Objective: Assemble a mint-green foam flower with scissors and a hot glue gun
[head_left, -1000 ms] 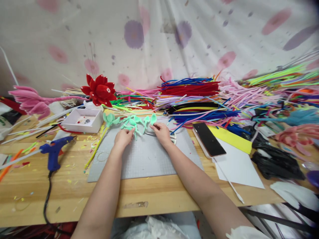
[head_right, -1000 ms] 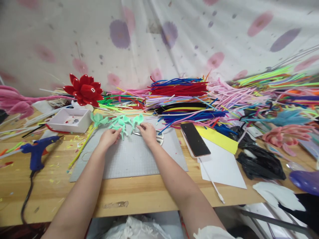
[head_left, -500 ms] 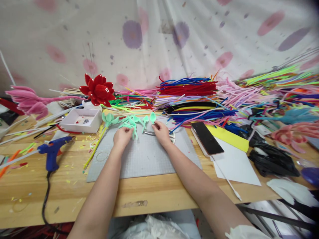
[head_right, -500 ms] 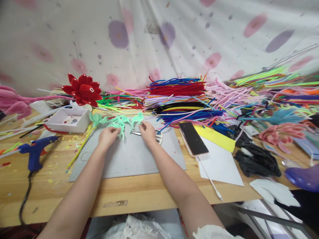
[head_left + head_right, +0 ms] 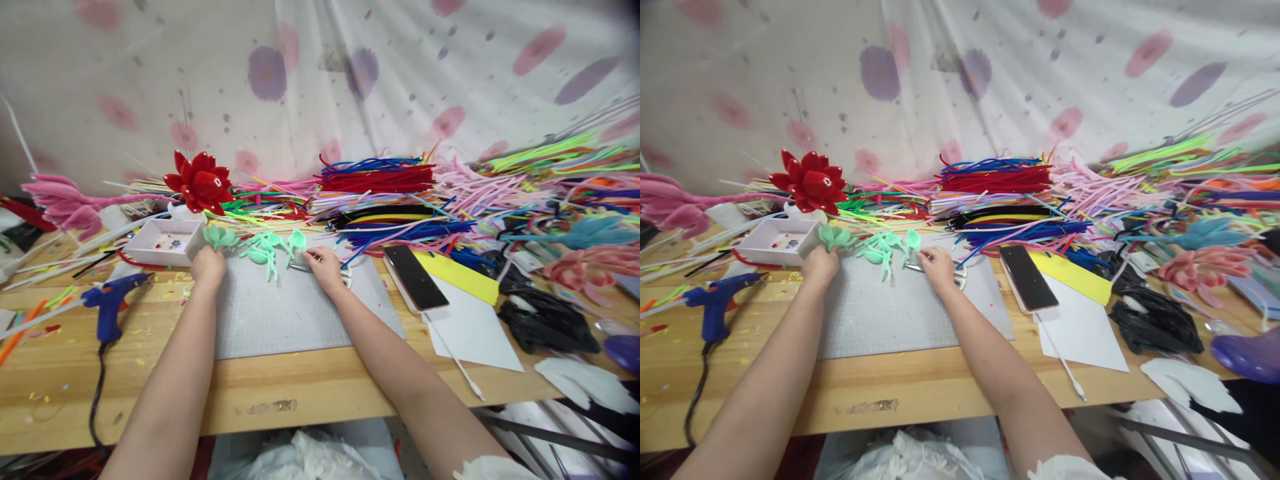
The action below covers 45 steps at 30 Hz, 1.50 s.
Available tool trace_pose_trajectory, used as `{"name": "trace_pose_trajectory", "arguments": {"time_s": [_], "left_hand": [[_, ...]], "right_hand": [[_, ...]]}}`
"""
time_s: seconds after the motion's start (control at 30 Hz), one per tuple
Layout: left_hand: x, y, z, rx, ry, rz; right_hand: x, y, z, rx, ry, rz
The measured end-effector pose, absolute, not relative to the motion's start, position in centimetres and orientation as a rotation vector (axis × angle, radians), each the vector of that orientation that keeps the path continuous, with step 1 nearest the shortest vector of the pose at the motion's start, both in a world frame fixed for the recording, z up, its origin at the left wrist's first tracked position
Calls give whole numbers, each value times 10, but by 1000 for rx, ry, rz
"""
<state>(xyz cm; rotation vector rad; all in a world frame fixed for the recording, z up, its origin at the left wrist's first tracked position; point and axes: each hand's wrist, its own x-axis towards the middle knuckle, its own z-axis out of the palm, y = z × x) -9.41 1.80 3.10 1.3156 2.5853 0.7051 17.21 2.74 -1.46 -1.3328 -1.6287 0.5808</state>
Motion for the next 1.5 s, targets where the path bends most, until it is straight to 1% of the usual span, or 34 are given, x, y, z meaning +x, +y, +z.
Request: {"name": "trace_pose_trajectory", "arguments": {"time_s": [0.1,0.2,0.23,0.3,0.4,0.53,0.7,0.9,1.03,1.2,1.4,1.5], "left_hand": [[-91,15,40,1223,2350,1093],[-70,5,56,967,1798,1473],[-60,1,60,906,1610,1511],[-37,-7,66,794,1327,1452],[-4,-15,62,630,1086,1352],[26,-17,40,504,1002,1362],[31,-17,22,445,934,1368],[19,-15,25,372,923,1419],[22,-13,23,551,985,1514],[28,-15,19,758,1088,1442],[25,-14,22,597,966,1491],[23,-14,24,496,870,1446]], "right_hand": [[172,25,-12,-1303,-1601,561],[171,22,-8,-1266,-1586,532],[171,21,-7,-1254,-1584,525],[170,20,-6,-1238,-1575,518],[170,20,-8,-1222,-1551,545],[170,21,-10,-1192,-1472,660],[164,16,-4,-1120,-1383,917],[156,7,-1,-1005,-1488,1021],[157,4,-3,-1000,-1596,1028],[161,4,-1,-911,-1813,1102],[161,6,1,-849,-1719,1298],[160,8,0,-845,-1659,1342]]}}
